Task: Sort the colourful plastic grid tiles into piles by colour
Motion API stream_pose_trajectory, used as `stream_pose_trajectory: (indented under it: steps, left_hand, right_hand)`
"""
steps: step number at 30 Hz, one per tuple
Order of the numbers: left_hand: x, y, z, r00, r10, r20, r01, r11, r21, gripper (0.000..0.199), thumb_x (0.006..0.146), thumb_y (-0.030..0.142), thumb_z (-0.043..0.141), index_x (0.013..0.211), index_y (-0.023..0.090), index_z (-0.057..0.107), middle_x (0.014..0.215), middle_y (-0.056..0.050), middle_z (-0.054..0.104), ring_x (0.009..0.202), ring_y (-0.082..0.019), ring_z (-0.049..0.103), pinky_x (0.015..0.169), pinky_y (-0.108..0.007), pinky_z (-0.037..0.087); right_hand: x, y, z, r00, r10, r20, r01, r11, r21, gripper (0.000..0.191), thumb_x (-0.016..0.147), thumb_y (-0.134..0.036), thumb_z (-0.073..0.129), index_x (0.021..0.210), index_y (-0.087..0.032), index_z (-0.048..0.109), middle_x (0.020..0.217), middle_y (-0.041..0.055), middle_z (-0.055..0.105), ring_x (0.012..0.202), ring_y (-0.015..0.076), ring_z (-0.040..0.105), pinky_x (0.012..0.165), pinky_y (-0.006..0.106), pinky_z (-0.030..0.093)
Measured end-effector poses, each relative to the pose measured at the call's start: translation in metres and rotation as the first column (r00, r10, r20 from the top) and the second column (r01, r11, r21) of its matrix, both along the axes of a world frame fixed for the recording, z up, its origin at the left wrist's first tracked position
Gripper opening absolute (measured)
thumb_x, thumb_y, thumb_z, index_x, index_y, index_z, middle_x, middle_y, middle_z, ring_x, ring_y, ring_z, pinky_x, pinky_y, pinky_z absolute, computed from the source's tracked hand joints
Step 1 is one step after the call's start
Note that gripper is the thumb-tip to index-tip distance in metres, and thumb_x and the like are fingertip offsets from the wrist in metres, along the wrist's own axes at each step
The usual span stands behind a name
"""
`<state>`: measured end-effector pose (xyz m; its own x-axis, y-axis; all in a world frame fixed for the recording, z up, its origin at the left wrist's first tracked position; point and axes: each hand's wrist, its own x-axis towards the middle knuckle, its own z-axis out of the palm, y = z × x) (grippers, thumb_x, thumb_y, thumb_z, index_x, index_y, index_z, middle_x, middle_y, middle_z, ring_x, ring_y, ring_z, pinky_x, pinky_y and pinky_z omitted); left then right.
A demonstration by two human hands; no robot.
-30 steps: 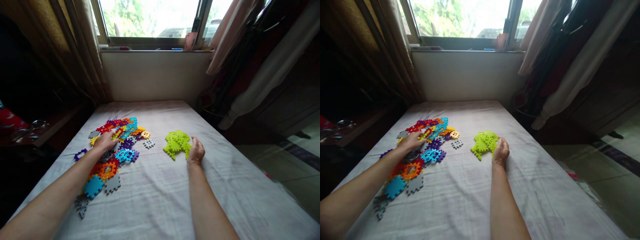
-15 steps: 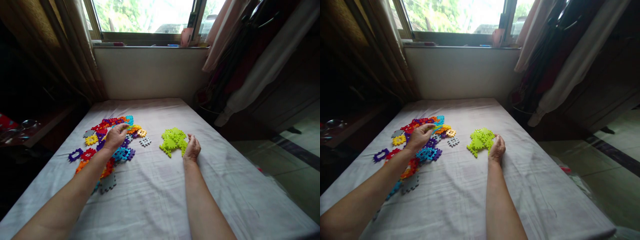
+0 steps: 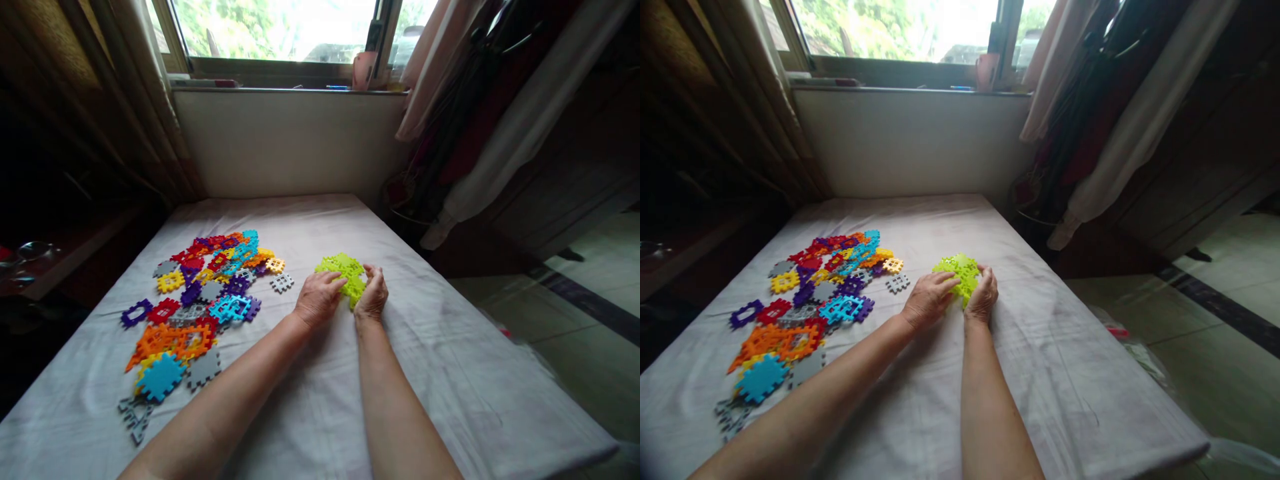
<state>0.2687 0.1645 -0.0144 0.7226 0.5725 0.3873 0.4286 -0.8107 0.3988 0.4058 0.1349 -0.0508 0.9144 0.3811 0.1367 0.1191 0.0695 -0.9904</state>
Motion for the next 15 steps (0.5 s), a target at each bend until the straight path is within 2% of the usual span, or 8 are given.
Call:
stream_pose_trajectory:
  steps: [4, 7, 9, 11, 13, 15]
  left_hand:
    - [-0.032, -0.001, -0.009, 0.996, 0.060, -0.063, -0.059, 0.998, 0.022, 0.049, 0.085, 0.019, 0.064, 0.133, 0.027, 0.061, 0.145, -0.010, 0.059, 0.137, -0.027, 0.051, 0.116, -0.050, 0.039]
    - [-0.066, -0.001, -0.015, 0.988, 0.153, -0.037, -0.152, 0.988, 0.016, 0.048, 0.086, 0.018, 0.061, 0.133, 0.026, 0.061, 0.144, -0.011, 0.059, 0.137, -0.028, 0.051, 0.118, -0.052, 0.037]
    - [-0.086, -0.002, -0.022, 0.977, 0.212, 0.008, -0.212, 0.977, -0.002, 0.046, 0.086, 0.019, 0.059, 0.132, 0.026, 0.061, 0.142, -0.011, 0.060, 0.135, -0.027, 0.053, 0.118, -0.051, 0.039]
    - [-0.101, -0.002, -0.029, 0.964, 0.260, 0.055, -0.259, 0.966, -0.021, 0.044, 0.087, 0.020, 0.057, 0.130, 0.027, 0.062, 0.140, -0.009, 0.062, 0.132, -0.026, 0.056, 0.115, -0.049, 0.043]
    - [-0.110, -0.002, -0.035, 0.954, 0.280, 0.107, -0.279, 0.960, -0.030, 0.042, 0.088, 0.021, 0.056, 0.129, 0.028, 0.063, 0.136, -0.008, 0.065, 0.129, -0.025, 0.058, 0.113, -0.047, 0.045]
    - [-0.113, -0.002, -0.039, 0.947, 0.280, 0.159, -0.278, 0.960, -0.036, 0.041, 0.089, 0.021, 0.054, 0.128, 0.028, 0.063, 0.135, -0.008, 0.066, 0.127, -0.025, 0.059, 0.113, -0.047, 0.046]
  right_hand:
    - [-0.010, -0.003, 0.006, 0.980, 0.069, 0.186, -0.054, 0.995, -0.087, 0.059, 0.090, -0.056, 0.034, 0.108, -0.014, 0.071, 0.123, 0.0174, 0.065, 0.124, 0.0290, 0.055, 0.107, 0.044, 0.043]
    - [-0.028, -0.012, 0.013, 0.869, 0.225, 0.441, -0.088, 0.947, -0.310, 0.059, 0.083, -0.061, 0.054, 0.120, -0.017, 0.068, 0.146, 0.0196, 0.049, 0.139, 0.0325, 0.042, 0.115, 0.050, 0.033]
    - [-0.041, -0.021, 0.017, 0.749, 0.391, 0.534, -0.080, 0.854, -0.513, 0.069, 0.075, -0.062, 0.067, 0.132, -0.023, 0.062, 0.158, 0.0176, 0.037, 0.147, 0.0355, 0.030, 0.117, 0.058, 0.025]
    - [-0.051, -0.029, 0.020, 0.655, 0.536, 0.533, -0.047, 0.732, -0.680, 0.083, 0.068, -0.062, 0.076, 0.141, -0.028, 0.055, 0.164, 0.0166, 0.027, 0.151, 0.0388, 0.021, 0.116, 0.066, 0.019]
    - [-0.058, -0.032, 0.023, 0.607, 0.619, 0.499, -0.003, 0.629, -0.777, 0.089, 0.068, -0.062, 0.078, 0.147, -0.031, 0.050, 0.166, 0.0170, 0.022, 0.152, 0.0405, 0.019, 0.114, 0.068, 0.018]
    - [-0.060, -0.028, 0.025, 0.595, 0.642, 0.483, 0.050, 0.570, -0.820, 0.086, 0.073, -0.061, 0.075, 0.149, -0.032, 0.048, 0.166, 0.0168, 0.021, 0.152, 0.0395, 0.019, 0.114, 0.067, 0.019]
